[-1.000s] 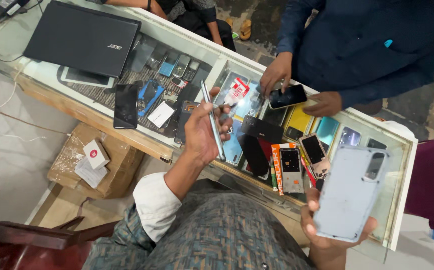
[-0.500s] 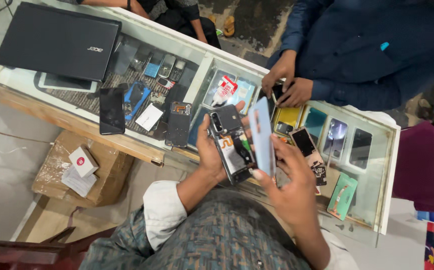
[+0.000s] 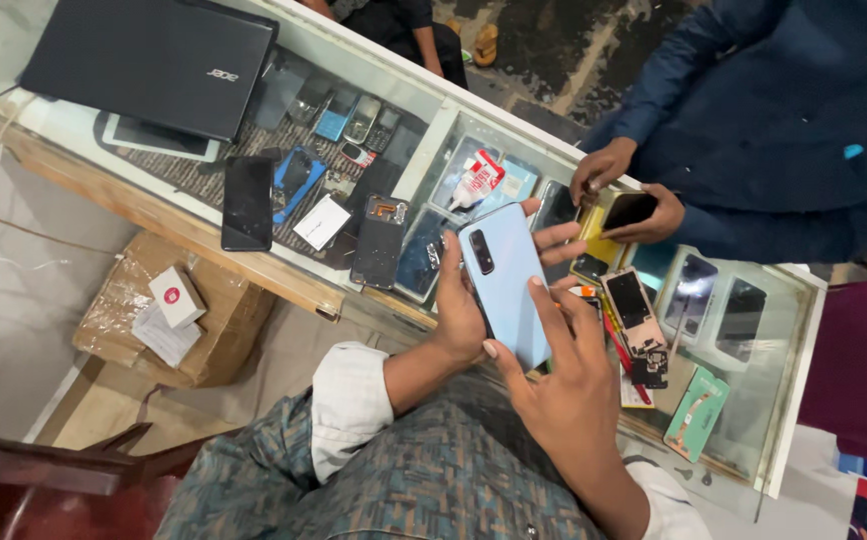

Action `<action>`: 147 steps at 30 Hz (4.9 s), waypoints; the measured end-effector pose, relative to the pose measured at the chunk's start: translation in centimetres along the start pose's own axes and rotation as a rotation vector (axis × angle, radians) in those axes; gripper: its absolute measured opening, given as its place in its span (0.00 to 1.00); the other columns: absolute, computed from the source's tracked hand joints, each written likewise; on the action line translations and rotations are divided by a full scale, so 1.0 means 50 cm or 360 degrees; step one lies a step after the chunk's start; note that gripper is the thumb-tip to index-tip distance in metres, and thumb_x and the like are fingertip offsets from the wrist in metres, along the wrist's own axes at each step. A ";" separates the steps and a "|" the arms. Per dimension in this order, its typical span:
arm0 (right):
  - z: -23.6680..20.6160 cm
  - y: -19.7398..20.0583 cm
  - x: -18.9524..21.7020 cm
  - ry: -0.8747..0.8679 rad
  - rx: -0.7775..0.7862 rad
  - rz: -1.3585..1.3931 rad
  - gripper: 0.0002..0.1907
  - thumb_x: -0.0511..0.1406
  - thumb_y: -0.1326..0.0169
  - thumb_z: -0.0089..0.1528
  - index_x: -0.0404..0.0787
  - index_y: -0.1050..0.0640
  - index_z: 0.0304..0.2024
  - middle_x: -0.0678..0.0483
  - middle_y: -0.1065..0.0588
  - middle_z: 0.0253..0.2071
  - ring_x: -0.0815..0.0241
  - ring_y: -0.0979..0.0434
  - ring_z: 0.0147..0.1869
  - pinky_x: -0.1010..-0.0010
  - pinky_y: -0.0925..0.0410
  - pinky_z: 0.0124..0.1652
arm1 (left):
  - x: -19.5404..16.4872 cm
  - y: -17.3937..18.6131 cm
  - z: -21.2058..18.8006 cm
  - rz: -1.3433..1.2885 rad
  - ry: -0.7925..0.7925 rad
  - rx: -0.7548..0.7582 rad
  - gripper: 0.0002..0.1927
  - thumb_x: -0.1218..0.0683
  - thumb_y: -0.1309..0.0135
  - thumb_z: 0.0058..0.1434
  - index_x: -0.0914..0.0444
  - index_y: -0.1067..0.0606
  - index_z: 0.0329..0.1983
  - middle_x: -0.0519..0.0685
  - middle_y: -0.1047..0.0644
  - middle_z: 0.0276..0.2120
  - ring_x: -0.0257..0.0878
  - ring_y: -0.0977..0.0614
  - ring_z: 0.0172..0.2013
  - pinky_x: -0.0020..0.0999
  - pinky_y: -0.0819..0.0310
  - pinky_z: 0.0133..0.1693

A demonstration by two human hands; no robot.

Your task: The person applies adhesive to a phone back cover, then handles a light blue smartphone, turning it over and pressing the screen. The person then picks up a black smartphone, turns it over, and uses a small metal tool to pry at the edge of the device.

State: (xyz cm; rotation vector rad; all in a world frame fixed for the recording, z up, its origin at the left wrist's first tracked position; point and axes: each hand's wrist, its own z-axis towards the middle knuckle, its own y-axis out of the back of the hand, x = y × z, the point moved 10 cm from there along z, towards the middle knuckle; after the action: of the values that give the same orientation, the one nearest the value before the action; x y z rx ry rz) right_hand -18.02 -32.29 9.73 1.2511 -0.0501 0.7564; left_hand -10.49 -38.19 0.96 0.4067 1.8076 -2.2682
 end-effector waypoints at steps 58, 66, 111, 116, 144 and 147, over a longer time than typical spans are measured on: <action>-0.046 0.043 -0.062 -0.0288 -0.0151 0.1150 0.11 0.26 0.40 0.62 0.27 0.21 0.46 0.49 0.23 0.41 0.64 0.18 0.43 0.76 0.24 0.44 | -0.019 0.024 -0.031 0.0134 0.0273 -0.0303 0.24 0.55 0.38 0.63 0.69 0.29 0.59 0.60 0.19 0.44 0.47 0.14 0.43 0.44 0.17 0.48; -0.031 0.024 -0.056 -0.0219 -0.0020 0.1157 0.13 0.24 0.41 0.61 0.24 0.21 0.49 0.48 0.24 0.40 0.65 0.21 0.40 0.79 0.27 0.40 | -0.084 0.046 0.005 0.0142 0.0071 -0.0349 0.24 0.55 0.37 0.64 0.67 0.30 0.60 0.57 0.20 0.45 0.45 0.15 0.45 0.43 0.18 0.49; -0.060 -0.233 -0.237 -0.0740 0.0303 0.3149 0.28 0.44 0.55 0.74 0.26 0.32 0.66 0.36 0.22 0.55 0.38 0.18 0.53 0.55 0.23 0.49 | 0.010 0.041 0.012 0.0160 0.0254 -0.0209 0.40 0.32 0.76 0.75 0.65 0.43 0.76 0.58 0.26 0.63 0.47 0.21 0.61 0.46 0.28 0.64; -0.058 -0.234 -0.215 -0.0700 0.0480 0.2955 0.24 0.38 0.55 0.75 0.24 0.35 0.65 0.36 0.23 0.55 0.38 0.19 0.56 0.52 0.24 0.52 | 0.002 0.007 0.016 0.0323 0.0203 -0.0015 0.45 0.28 0.80 0.73 0.63 0.45 0.78 0.58 0.24 0.56 0.49 0.19 0.53 0.47 0.22 0.56; -0.057 -0.167 -0.190 -0.0457 0.0419 0.2280 0.24 0.29 0.47 0.66 0.24 0.33 0.63 0.40 0.21 0.51 0.49 0.16 0.49 0.62 0.22 0.46 | 0.013 0.006 0.004 0.0123 0.0216 -0.0029 0.45 0.29 0.78 0.76 0.71 0.36 0.71 0.58 0.22 0.47 0.46 0.18 0.44 0.42 0.21 0.50; -0.062 -0.163 -0.197 -0.0465 0.0421 0.2361 0.25 0.31 0.47 0.66 0.26 0.33 0.64 0.40 0.21 0.51 0.50 0.16 0.49 0.62 0.22 0.47 | 0.007 -0.009 -0.001 0.0105 0.0224 0.0010 0.46 0.29 0.79 0.77 0.72 0.36 0.71 0.59 0.22 0.47 0.47 0.18 0.44 0.42 0.21 0.50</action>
State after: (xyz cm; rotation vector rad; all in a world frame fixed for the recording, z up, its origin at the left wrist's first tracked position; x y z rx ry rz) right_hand -22.21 -35.29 -2.34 1.4575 -1.2551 1.8551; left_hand -10.98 -38.05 1.24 0.6321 1.8231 -2.2526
